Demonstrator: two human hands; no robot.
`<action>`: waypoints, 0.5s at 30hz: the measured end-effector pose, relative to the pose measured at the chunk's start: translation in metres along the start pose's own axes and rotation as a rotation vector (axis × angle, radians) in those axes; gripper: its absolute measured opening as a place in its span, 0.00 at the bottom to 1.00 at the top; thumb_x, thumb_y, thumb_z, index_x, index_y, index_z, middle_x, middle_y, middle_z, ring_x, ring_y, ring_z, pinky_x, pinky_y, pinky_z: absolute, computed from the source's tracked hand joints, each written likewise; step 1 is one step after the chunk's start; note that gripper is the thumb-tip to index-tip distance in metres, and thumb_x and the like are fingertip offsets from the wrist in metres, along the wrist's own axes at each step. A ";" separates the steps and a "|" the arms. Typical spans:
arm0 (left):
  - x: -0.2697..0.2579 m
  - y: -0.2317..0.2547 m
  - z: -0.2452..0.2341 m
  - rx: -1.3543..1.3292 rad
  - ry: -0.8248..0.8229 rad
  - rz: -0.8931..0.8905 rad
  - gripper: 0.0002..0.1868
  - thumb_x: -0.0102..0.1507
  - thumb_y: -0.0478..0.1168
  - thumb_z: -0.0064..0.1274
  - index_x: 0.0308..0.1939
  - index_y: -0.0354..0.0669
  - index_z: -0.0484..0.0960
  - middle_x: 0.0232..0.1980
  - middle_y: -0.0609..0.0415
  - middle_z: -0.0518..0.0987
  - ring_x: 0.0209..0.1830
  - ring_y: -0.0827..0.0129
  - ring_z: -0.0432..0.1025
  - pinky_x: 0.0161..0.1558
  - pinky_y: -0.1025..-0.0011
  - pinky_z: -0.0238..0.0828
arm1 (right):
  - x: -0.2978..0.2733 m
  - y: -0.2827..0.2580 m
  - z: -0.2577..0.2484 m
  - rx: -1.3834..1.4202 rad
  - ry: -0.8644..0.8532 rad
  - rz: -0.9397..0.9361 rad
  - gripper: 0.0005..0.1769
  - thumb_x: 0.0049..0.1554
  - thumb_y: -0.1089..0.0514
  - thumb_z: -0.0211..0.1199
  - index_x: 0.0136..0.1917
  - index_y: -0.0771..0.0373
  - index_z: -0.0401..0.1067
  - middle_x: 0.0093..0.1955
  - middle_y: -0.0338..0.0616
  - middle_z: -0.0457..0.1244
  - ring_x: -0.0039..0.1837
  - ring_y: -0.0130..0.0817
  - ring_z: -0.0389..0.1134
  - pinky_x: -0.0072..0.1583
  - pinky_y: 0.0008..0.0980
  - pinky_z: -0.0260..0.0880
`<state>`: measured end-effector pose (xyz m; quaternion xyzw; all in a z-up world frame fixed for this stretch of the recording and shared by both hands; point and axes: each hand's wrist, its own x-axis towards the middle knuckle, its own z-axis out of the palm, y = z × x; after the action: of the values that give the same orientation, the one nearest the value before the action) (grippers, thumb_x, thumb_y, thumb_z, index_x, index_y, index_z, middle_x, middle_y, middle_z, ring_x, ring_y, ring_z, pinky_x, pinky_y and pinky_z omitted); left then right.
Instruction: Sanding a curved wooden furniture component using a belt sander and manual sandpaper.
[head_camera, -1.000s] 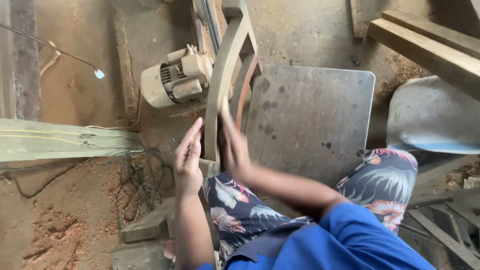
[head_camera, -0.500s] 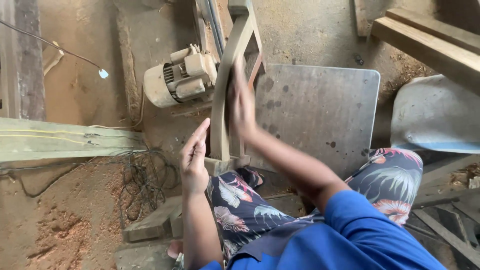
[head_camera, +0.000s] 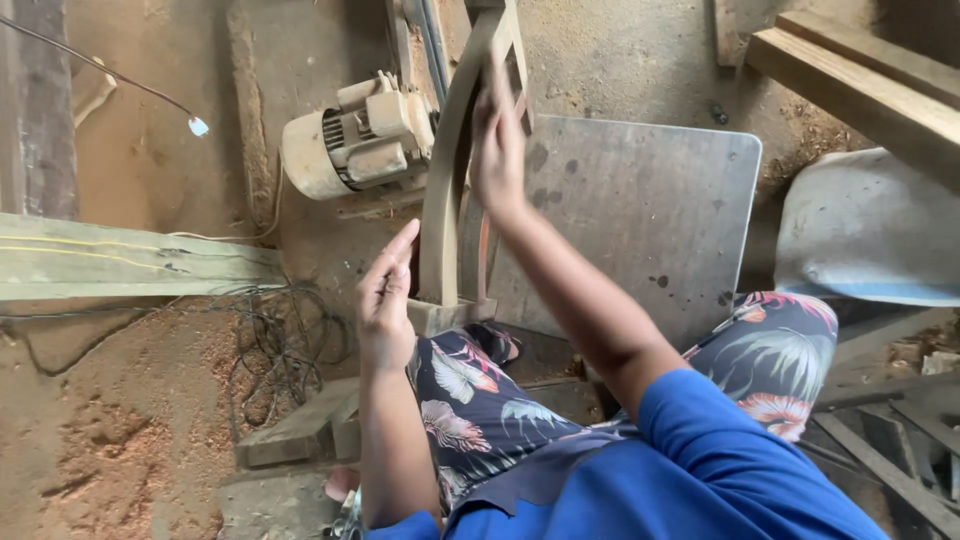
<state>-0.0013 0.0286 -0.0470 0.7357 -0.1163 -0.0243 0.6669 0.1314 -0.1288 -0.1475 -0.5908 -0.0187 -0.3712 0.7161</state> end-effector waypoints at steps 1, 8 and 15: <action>0.000 -0.001 -0.003 0.007 0.007 -0.004 0.23 0.73 0.40 0.36 0.67 0.34 0.74 0.72 0.43 0.71 0.75 0.56 0.60 0.75 0.55 0.53 | -0.026 -0.038 0.003 0.013 -0.089 0.034 0.28 0.75 0.50 0.37 0.85 0.57 0.48 0.86 0.43 0.44 0.86 0.42 0.43 0.84 0.49 0.40; 0.000 0.007 0.000 0.009 0.011 -0.019 0.23 0.72 0.41 0.36 0.68 0.34 0.74 0.73 0.45 0.71 0.75 0.61 0.60 0.76 0.58 0.52 | -0.086 -0.080 -0.003 0.007 -0.181 0.203 0.39 0.70 0.35 0.32 0.84 0.60 0.47 0.84 0.47 0.46 0.83 0.46 0.43 0.82 0.56 0.37; 0.002 0.007 -0.002 0.045 -0.013 -0.015 0.25 0.72 0.41 0.35 0.71 0.35 0.71 0.74 0.45 0.70 0.76 0.59 0.58 0.76 0.59 0.52 | -0.057 -0.045 -0.014 -0.345 -0.200 0.063 0.31 0.73 0.46 0.29 0.86 0.52 0.43 0.86 0.38 0.45 0.86 0.40 0.43 0.82 0.54 0.28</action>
<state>0.0004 0.0294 -0.0398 0.7511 -0.1154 -0.0315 0.6493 0.0594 -0.1130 -0.1414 -0.7389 -0.0073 -0.2859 0.6101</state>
